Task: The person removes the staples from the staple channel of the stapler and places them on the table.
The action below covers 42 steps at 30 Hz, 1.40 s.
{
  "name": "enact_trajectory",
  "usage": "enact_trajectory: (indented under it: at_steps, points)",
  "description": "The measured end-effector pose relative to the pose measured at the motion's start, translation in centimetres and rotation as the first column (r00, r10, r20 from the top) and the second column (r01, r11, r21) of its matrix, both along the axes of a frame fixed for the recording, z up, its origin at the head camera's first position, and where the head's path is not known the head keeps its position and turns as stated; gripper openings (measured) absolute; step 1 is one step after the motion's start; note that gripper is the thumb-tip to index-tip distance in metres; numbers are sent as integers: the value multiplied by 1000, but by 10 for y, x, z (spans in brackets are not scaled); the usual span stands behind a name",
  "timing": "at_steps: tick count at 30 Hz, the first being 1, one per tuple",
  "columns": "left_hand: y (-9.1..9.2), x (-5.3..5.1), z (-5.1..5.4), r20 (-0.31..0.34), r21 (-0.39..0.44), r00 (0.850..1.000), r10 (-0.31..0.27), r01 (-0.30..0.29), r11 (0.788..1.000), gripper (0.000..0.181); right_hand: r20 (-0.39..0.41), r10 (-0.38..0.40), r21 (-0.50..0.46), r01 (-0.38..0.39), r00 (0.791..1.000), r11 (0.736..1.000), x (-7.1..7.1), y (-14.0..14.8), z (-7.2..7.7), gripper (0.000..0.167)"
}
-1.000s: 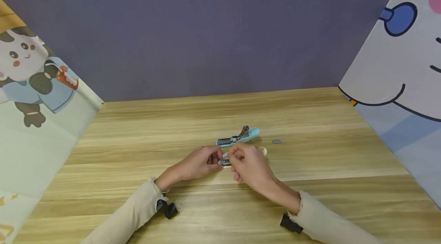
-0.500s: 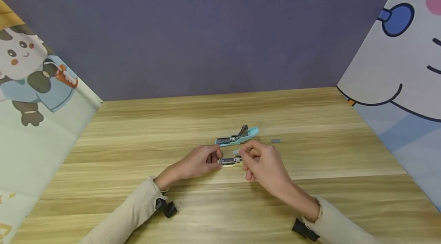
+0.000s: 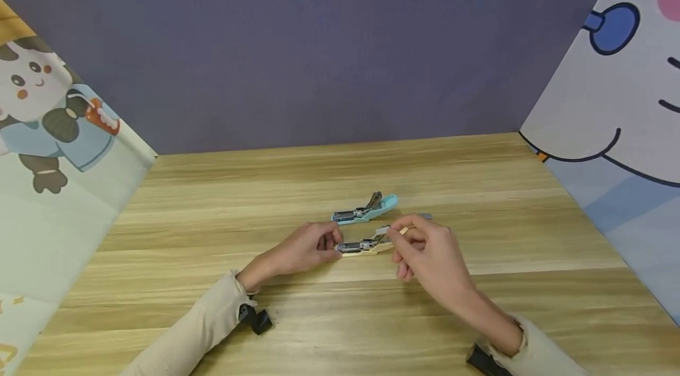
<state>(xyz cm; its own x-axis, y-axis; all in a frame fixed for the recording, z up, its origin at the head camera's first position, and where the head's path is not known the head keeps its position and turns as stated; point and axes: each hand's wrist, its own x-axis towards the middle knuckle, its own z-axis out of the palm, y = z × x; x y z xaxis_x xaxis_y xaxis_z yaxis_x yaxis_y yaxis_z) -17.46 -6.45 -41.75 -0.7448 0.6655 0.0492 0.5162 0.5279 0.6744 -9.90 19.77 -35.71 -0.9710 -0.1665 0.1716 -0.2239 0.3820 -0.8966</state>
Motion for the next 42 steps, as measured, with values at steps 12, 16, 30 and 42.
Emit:
enact_trajectory:
  at_steps: [12, 16, 30, 42]
  points:
    - [-1, -4, -6, 2, -3, 1000, 16, -16, 1000, 16, 28, -63, 9, 63, 998, 998, -9, 30, -13, 25]
    - [1, -4, -8, -3, 5, 1000, 1, -1, 1000, 16, 56, -93, 11, 92, 994, 996, -12, 45, -22, 29]
    - [-2, -9, -4, 5, -7, 999, 32, -32, 999, 15, 242, -69, -53, 84, 968, 995, -42, 71, -41, 39]
    - [-2, -13, -3, -1, -9, 999, 43, -43, 999, 16, 336, -12, -59, 33, 942, 998, -59, 85, -52, 41]
